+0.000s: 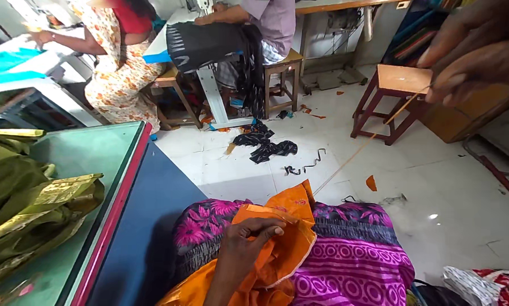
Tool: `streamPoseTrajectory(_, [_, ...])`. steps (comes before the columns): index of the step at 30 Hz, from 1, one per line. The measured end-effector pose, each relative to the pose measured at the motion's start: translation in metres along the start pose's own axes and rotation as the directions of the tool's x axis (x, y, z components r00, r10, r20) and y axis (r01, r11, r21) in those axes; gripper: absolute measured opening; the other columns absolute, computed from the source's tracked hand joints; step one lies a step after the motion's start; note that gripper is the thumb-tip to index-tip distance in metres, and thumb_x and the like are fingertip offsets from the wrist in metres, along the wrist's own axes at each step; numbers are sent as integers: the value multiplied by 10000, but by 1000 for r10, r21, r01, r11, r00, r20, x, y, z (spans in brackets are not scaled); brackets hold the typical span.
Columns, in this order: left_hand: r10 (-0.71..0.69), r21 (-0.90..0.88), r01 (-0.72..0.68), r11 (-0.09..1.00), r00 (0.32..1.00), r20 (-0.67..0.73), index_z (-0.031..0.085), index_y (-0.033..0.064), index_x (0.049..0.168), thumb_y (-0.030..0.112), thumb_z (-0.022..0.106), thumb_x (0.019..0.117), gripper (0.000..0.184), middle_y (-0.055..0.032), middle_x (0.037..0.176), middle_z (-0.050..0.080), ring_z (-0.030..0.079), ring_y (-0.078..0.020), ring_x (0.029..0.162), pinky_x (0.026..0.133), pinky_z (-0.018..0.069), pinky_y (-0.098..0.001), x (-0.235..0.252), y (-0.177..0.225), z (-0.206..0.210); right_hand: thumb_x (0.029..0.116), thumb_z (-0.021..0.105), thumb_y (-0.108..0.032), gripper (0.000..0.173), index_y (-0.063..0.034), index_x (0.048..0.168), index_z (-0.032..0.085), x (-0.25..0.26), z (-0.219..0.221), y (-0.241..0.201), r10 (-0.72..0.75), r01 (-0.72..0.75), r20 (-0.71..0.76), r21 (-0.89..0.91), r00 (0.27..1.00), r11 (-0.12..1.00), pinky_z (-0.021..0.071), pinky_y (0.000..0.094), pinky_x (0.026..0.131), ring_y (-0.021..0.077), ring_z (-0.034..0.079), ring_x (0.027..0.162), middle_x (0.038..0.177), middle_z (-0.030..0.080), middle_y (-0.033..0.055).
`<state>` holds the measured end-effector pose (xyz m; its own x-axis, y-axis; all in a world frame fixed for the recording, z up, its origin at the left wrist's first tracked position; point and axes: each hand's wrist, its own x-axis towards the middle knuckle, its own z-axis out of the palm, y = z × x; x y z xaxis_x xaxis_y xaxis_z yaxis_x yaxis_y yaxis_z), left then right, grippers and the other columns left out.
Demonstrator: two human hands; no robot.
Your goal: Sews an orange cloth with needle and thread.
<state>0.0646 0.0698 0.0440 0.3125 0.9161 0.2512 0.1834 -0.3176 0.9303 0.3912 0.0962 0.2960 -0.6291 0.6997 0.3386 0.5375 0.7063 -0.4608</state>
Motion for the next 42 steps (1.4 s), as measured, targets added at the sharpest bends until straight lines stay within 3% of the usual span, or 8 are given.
streamPoseTrajectory(8, [143, 210, -180, 961, 973, 181, 807, 194, 942, 310, 670, 967, 181, 95, 876, 752, 665, 30, 807, 765, 539, -145, -19, -3, -5, 1013, 613, -297, 160, -213, 1148, 639, -48, 40, 54, 39, -49, -182, -51, 982, 997, 576, 114, 706, -89, 653, 799, 967, 686, -194])
streamPoseTrajectory(10, [130, 197, -161, 967, 978, 165, 802, 178, 928, 304, 667, 967, 189, 89, 857, 748, 659, 37, 783, 745, 539, -138, -23, -4, -7, 1006, 603, -257, 171, -139, 1125, 637, -70, 55, 52, 163, -184, -237, -71, 958, 980, 577, 136, 722, -73, 650, 771, 904, 689, -146])
streamPoseTrajectory(12, [87, 182, -113, 977, 986, 143, 794, 151, 906, 307, 667, 960, 208, 79, 838, 738, 654, 52, 763, 720, 545, -125, -26, -5, -14, 935, 589, 23, 205, 105, 1121, 613, -92, 74, 34, 422, -436, -254, 0, 870, 900, 566, 248, 734, 53, 644, 707, 829, 693, 59])
streamPoseTrajectory(15, [14, 238, -45, 970, 992, 128, 795, 140, 881, 326, 665, 943, 235, 79, 817, 727, 643, 65, 754, 701, 531, -117, -30, 1, -22, 910, 593, 152, 216, 124, 1120, 638, -123, 117, 28, 736, -729, -128, 104, 665, 676, 570, 385, 794, 190, 694, 768, 844, 725, 125])
streamPoseTrajectory(19, [-68, 315, 19, 949, 987, 144, 792, 199, 887, 340, 647, 948, 211, 124, 824, 725, 644, 62, 751, 687, 534, -142, -33, 5, -21, 944, 628, -286, 306, -84, 1149, 733, -173, 203, 59, 562, -562, -122, 33, 818, 826, 521, 610, 921, 317, 663, 1136, 1181, 717, 73])
streamPoseTrajectory(25, [-84, 397, 33, 917, 990, 111, 789, 224, 867, 369, 651, 923, 209, 133, 799, 706, 638, 52, 733, 662, 537, -154, -36, 11, -15, 964, 666, -403, 440, -157, 1326, 623, -84, 294, -12, 422, -316, -291, 348, 859, 883, 516, 329, 1052, 98, 586, 1277, 1323, 650, -6])
streamPoseTrajectory(31, [-109, 387, 87, 918, 993, 34, 784, 186, 860, 350, 673, 900, 202, 121, 793, 693, 604, 78, 694, 621, 500, -111, -43, 19, -24, 995, 664, -266, 244, -57, 1109, 716, -55, 336, -38, 408, -143, -439, 521, 801, 842, 573, 157, 758, 17, 675, 786, 884, 716, 24])
streamPoseTrajectory(42, [-219, 57, 215, 975, 971, 93, 778, 158, 980, 236, 528, 1031, 267, 119, 838, 706, 543, 87, 661, 587, 423, -94, -47, 26, -27, 976, 684, -272, 152, -126, 963, 722, -55, 330, -30, 489, -116, -504, 603, 712, 789, 576, 132, 696, -26, 658, 754, 863, 690, -52])
